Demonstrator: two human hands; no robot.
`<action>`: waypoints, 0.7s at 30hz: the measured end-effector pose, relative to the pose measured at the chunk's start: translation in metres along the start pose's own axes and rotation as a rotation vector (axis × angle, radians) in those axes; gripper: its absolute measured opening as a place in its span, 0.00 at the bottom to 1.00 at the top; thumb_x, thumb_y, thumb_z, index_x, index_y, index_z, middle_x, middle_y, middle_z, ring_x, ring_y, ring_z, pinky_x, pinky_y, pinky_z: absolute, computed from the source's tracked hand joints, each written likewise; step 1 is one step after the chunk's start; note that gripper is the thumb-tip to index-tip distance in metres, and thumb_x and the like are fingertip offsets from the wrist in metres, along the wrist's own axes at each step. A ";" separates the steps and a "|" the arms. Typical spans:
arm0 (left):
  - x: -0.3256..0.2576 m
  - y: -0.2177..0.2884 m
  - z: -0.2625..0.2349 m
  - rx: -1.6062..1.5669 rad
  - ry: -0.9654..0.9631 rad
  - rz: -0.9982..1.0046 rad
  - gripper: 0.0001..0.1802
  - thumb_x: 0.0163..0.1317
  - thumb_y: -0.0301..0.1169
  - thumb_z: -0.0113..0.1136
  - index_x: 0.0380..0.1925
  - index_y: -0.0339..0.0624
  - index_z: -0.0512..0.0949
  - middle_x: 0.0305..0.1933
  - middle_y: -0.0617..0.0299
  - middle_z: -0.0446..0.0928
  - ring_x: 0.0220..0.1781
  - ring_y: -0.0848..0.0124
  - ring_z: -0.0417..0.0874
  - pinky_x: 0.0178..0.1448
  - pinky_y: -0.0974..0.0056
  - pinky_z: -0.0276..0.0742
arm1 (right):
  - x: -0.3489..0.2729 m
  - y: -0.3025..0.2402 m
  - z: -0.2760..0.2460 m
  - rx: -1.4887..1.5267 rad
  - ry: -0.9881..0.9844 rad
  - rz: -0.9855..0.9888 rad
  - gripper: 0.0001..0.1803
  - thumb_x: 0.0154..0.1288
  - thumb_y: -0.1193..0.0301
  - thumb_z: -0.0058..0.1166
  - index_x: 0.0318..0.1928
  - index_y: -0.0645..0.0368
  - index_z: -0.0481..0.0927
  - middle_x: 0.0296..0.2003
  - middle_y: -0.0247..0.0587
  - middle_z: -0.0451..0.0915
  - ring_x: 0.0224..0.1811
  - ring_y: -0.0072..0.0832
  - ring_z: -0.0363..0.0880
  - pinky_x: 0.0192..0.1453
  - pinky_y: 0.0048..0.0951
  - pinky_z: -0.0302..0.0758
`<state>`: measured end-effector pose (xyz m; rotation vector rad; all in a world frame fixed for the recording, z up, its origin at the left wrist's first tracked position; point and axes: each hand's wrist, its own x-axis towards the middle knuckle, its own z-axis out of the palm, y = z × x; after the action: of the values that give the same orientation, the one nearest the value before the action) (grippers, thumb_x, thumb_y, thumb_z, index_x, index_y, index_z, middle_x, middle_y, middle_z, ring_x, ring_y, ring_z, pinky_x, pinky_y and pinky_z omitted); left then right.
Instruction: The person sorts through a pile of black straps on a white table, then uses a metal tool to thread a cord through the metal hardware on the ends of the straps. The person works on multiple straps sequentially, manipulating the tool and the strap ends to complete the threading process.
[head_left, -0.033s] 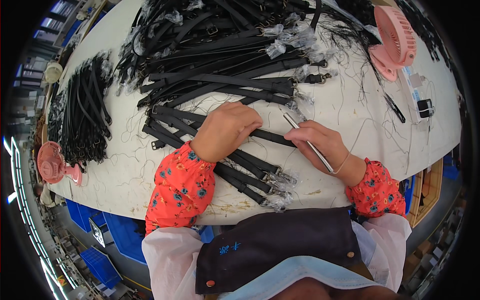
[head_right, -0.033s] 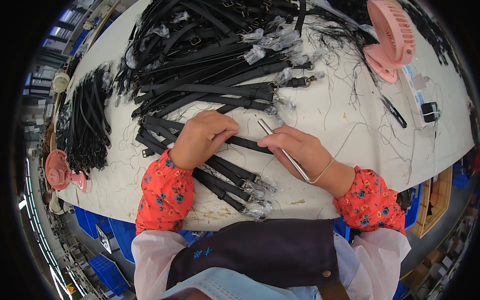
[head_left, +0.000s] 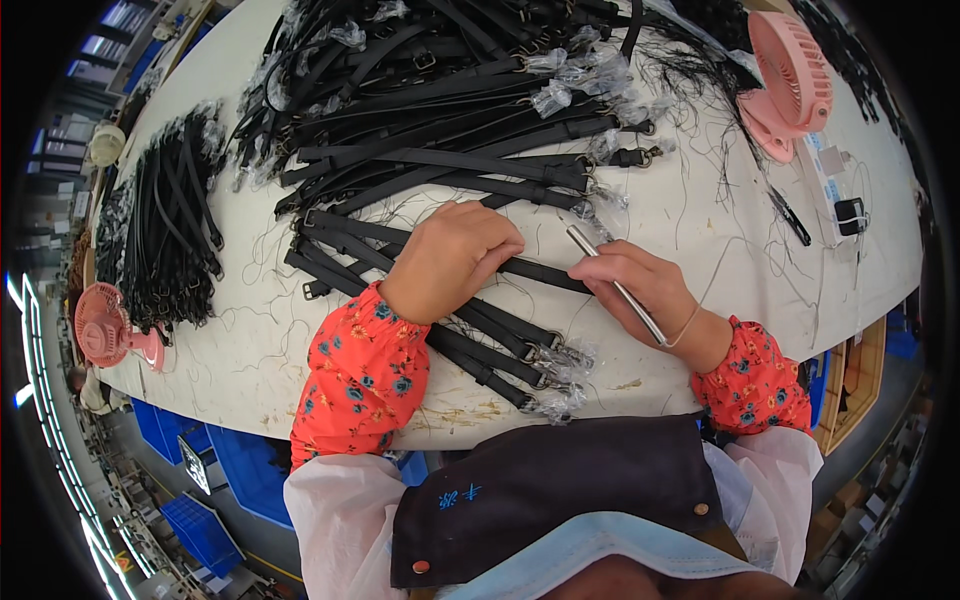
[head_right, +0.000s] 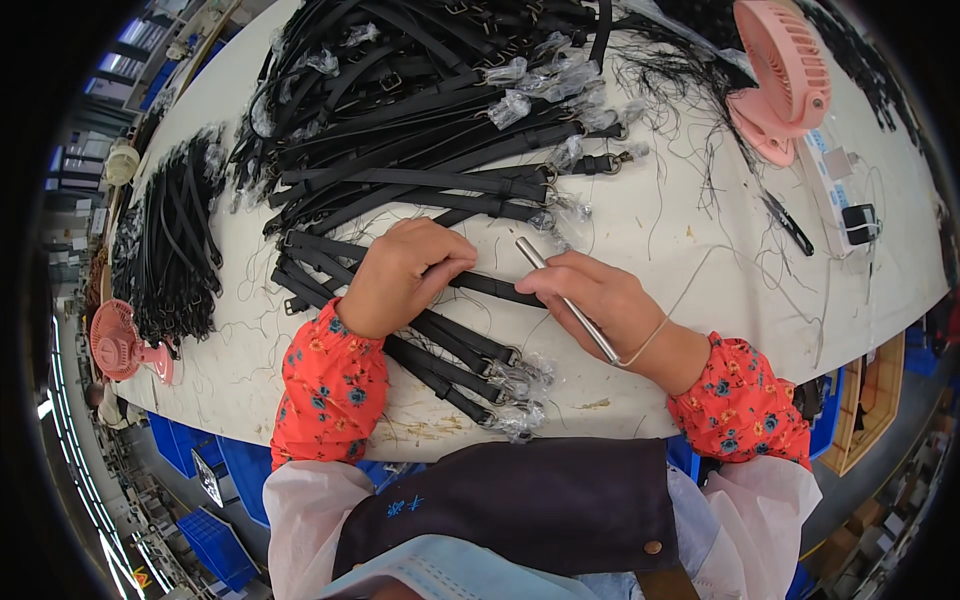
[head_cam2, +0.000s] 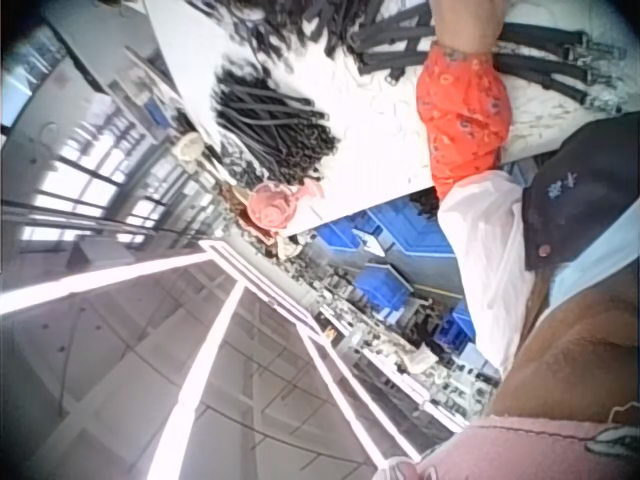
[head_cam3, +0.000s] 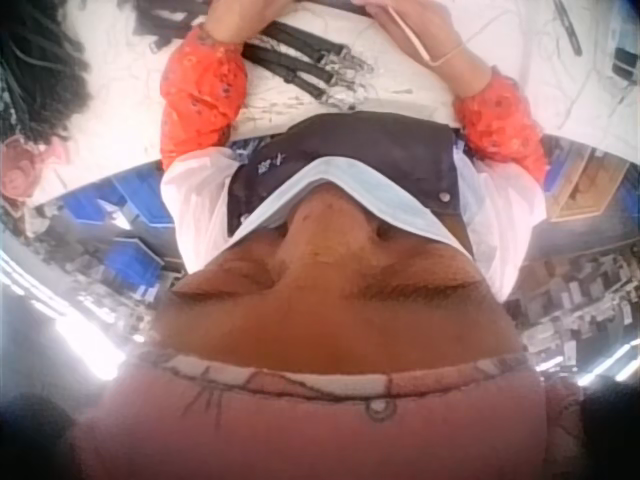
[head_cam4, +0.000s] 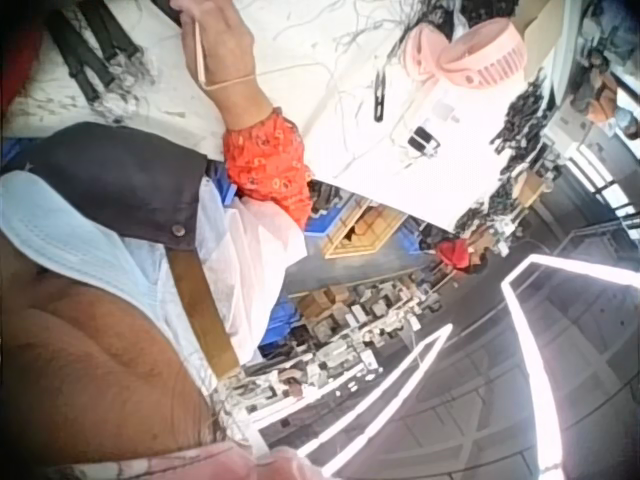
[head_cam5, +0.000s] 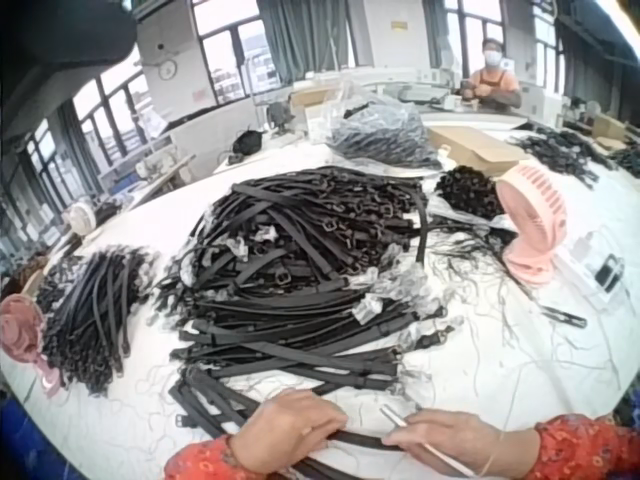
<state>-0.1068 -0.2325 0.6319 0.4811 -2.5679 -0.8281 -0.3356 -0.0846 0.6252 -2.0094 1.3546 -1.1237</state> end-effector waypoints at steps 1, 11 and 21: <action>0.000 -0.002 -0.002 0.031 0.007 0.015 0.05 0.59 0.22 0.65 0.35 0.39 0.82 0.39 0.60 0.84 0.36 0.58 0.81 0.51 0.62 0.75 | 0.000 0.000 0.000 -0.001 0.006 -0.004 0.21 0.59 0.88 0.59 0.51 0.55 0.80 0.39 0.45 0.79 0.37 0.39 0.82 0.41 0.33 0.80; 0.003 0.006 0.005 -0.104 -0.072 -0.050 0.07 0.58 0.24 0.68 0.37 0.39 0.81 0.39 0.61 0.84 0.41 0.61 0.77 0.51 0.60 0.72 | 0.000 0.002 0.001 -0.013 0.025 -0.020 0.20 0.60 0.88 0.59 0.50 0.55 0.80 0.39 0.44 0.79 0.36 0.39 0.81 0.40 0.33 0.79; 0.004 0.012 0.010 -0.351 0.006 -0.140 0.02 0.68 0.24 0.58 0.38 0.37 0.77 0.38 0.62 0.81 0.39 0.73 0.77 0.49 0.65 0.73 | 0.003 0.000 0.001 0.001 0.027 -0.001 0.19 0.61 0.87 0.58 0.50 0.54 0.79 0.38 0.43 0.79 0.35 0.39 0.81 0.39 0.34 0.78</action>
<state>-0.1170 -0.2200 0.6327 0.5541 -2.3319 -1.2921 -0.3346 -0.0876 0.6259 -2.0004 1.3663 -1.1558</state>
